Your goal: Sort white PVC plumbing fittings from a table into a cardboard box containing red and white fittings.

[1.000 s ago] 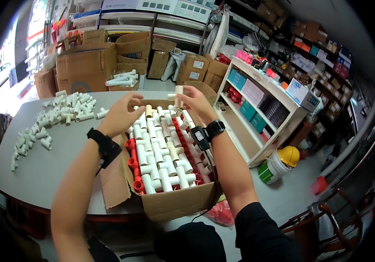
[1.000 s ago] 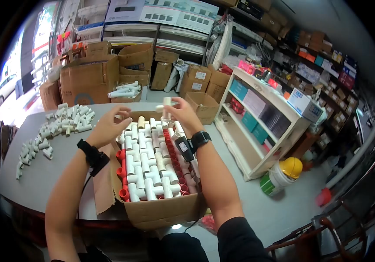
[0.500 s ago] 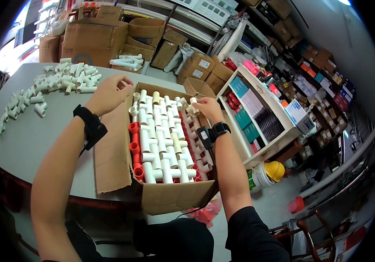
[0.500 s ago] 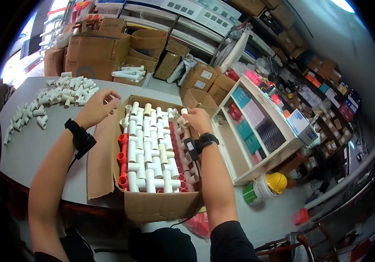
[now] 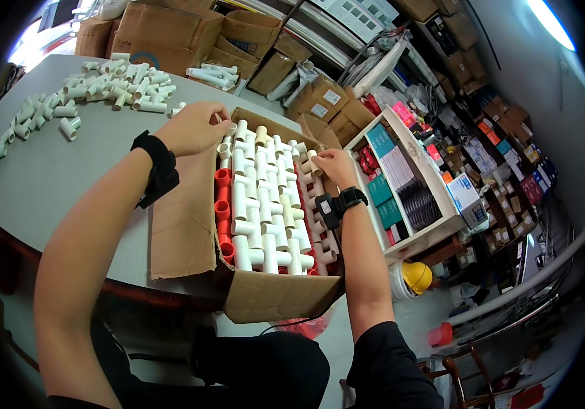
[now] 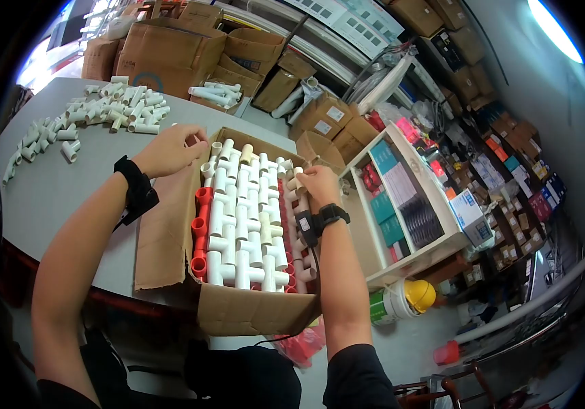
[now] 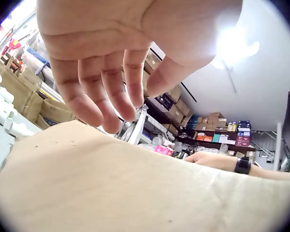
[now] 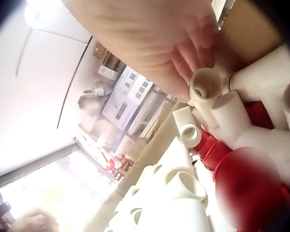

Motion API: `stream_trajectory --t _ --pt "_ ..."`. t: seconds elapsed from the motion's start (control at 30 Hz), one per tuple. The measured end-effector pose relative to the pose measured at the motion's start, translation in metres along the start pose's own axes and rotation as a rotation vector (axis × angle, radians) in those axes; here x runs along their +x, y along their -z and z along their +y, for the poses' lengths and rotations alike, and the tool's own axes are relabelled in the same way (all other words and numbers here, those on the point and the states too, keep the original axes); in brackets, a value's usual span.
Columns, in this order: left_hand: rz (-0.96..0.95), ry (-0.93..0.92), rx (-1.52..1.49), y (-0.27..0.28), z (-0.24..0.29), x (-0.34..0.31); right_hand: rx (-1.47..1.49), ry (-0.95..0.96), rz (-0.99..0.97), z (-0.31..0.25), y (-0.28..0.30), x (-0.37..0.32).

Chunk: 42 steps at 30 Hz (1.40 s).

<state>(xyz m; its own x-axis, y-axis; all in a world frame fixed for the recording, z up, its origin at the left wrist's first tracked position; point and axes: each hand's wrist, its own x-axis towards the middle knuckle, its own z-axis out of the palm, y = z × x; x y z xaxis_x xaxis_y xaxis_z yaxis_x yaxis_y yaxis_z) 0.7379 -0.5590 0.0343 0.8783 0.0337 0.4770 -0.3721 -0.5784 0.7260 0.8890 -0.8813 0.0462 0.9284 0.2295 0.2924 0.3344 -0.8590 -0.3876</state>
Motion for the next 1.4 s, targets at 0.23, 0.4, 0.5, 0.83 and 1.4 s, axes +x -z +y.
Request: stream_trajectory --t 0.23,0.4,0.5,0.83,1.4 --pt "-0.008 0.014 0.000 0.004 -0.002 -0.001 -0.017 0.030 0.009 0.004 -0.003 0.004" --pt "-0.003 0.015 -0.005 0.005 -0.004 0.000 -0.082 0.042 0.028 0.004 -0.003 0.006" --pt "0.009 0.024 -0.008 0.006 -0.005 0.000 -0.090 0.051 0.144 0.002 -0.006 0.006" --pt "0.019 0.096 0.035 0.040 -0.006 -0.008 0.047 0.074 0.443 -0.031 0.008 -0.011" --pt "0.301 0.302 0.137 0.130 -0.089 -0.070 0.117 0.382 0.503 -0.120 0.060 -0.014"
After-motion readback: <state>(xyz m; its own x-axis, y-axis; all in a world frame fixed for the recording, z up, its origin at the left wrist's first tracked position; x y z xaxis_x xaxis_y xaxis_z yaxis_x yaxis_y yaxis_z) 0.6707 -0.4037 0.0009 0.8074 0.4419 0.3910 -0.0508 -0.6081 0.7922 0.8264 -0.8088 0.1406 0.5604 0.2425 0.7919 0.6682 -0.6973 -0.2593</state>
